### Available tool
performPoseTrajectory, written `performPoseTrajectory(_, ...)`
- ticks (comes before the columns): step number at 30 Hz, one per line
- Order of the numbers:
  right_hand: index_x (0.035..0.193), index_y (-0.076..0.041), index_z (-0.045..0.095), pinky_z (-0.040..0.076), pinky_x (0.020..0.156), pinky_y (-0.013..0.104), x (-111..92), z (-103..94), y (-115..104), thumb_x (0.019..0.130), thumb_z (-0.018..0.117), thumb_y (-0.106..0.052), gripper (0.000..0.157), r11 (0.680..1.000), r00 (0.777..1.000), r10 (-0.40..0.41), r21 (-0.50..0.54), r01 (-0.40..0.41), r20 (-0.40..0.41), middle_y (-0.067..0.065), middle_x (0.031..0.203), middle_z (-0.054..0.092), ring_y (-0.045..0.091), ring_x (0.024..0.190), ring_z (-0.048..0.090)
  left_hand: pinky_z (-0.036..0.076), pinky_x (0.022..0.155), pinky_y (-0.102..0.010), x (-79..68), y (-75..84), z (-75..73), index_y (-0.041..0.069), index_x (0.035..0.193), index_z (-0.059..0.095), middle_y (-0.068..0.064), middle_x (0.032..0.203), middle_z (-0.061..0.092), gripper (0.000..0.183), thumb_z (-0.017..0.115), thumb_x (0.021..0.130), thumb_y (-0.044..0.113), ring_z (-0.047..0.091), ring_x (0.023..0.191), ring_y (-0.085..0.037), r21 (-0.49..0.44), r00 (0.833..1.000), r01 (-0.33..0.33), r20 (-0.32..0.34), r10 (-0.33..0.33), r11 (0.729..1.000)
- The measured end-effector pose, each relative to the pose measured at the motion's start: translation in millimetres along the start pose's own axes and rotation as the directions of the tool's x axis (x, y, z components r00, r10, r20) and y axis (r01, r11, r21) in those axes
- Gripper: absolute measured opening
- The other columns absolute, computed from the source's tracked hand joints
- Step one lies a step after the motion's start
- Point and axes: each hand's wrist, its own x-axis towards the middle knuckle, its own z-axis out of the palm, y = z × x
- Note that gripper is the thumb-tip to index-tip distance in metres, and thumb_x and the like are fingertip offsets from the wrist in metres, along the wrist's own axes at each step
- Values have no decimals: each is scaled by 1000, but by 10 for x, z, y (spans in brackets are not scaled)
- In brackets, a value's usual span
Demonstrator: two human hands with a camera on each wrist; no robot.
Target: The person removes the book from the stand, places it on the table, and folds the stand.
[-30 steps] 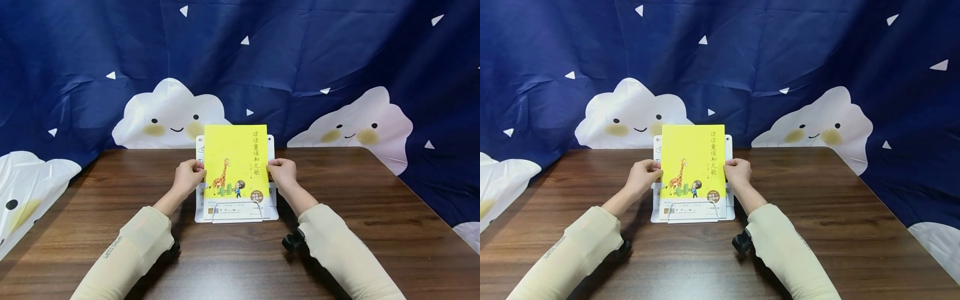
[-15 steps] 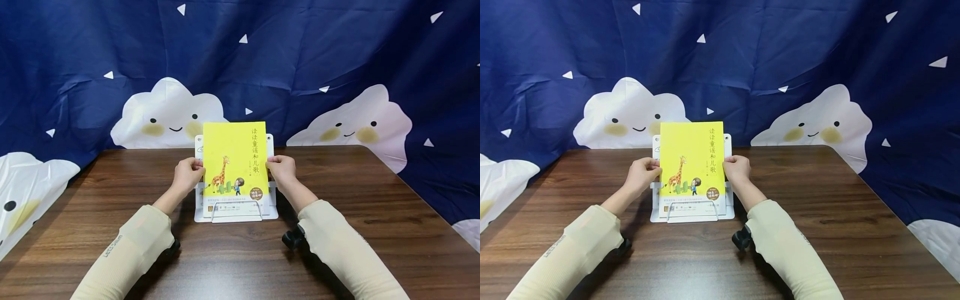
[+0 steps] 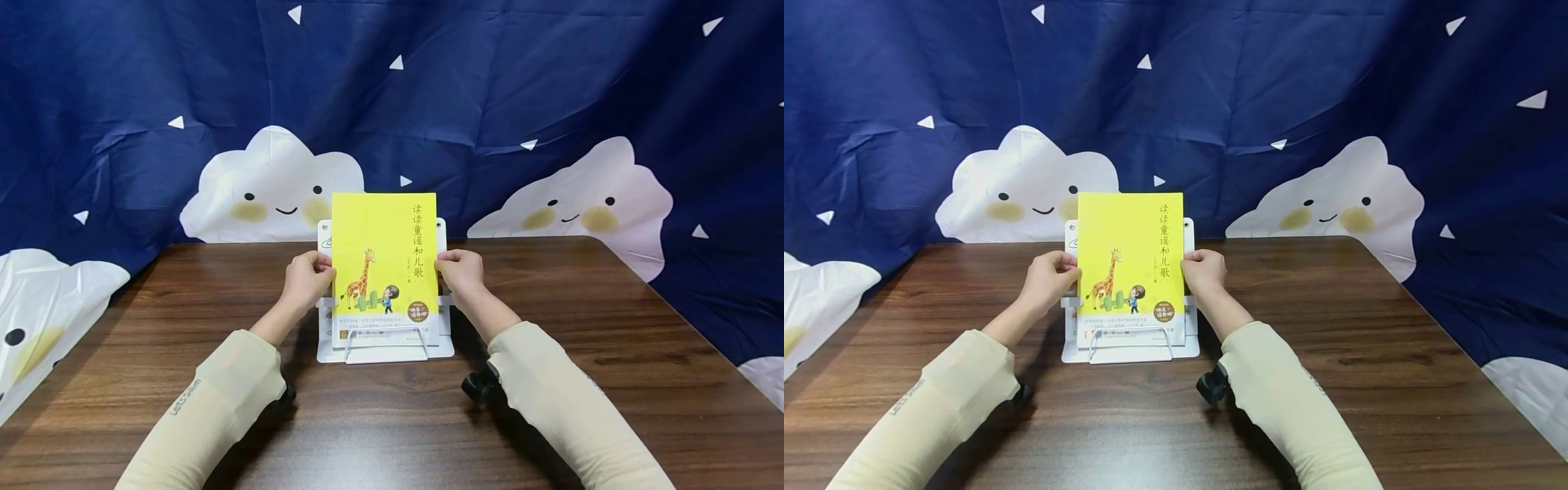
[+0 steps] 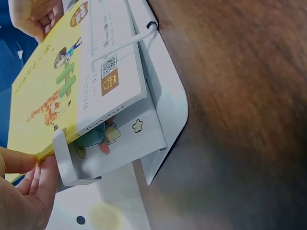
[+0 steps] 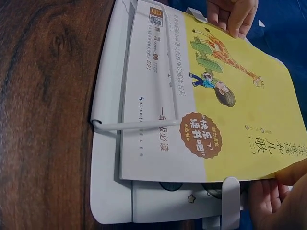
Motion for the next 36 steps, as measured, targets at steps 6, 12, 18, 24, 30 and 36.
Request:
performPoseTrajectory(6,95,5,58,47,72,34,11,-16,-37,80,54,0,17,1000,1000,-13,-2,13,10,12,95,49,21,78,50,41,53,-23,17,34,-14,-3,87,56,-10,76,54,12,52,77,2,49,66,-19,8,1000,-15,-6,15,1000)
performPoseTrajectory(12,95,7,58,47,72,32,11,-18,-78,80,52,0,17,999,999,-31,5,31,17,13,95,50,20,76,52,42,55,-24,41,42,-21,-3,87,57,-10,77,55,13,52,76,2,50,68,-19,11,999,-20,-26,20,1000)
performPoseTrajectory(18,90,5,59,48,66,34,50,-7,-100,79,54,1,13,998,998,-55,5,55,-14,12,88,51,21,71,52,45,56,-24,69,59,-28,-3,87,57,-11,77,55,13,52,77,2,51,67,-19,-11,999,-23,-32,22,1000)
performPoseTrajectory(24,91,6,58,47,71,36,20,-5,-152,81,53,1,12,998,998,-58,-5,58,-24,13,88,50,22,72,51,45,55,-24,74,75,-34,-3,87,57,-10,76,55,12,52,78,2,50,65,-18,-15,999,-25,-37,24,1000)
performPoseTrajectory(30,85,-2,61,49,55,41,572,69,205,78,60,-4,7,995,995,-98,14,98,-26,11,89,51,19,70,54,46,55,-23,85,85,-43,-3,86,58,-11,76,55,13,52,77,2,51,65,-18,-39,999,-28,-48,26,999)
performPoseTrajectory(36,83,-6,61,48,52,42,765,76,312,77,61,-6,6,991,991,-130,19,131,-26,8,89,52,17,72,54,45,55,-23,93,127,-65,-3,86,58,-11,77,55,12,52,77,2,50,65,-18,-33,998,-37,-55,35,999)
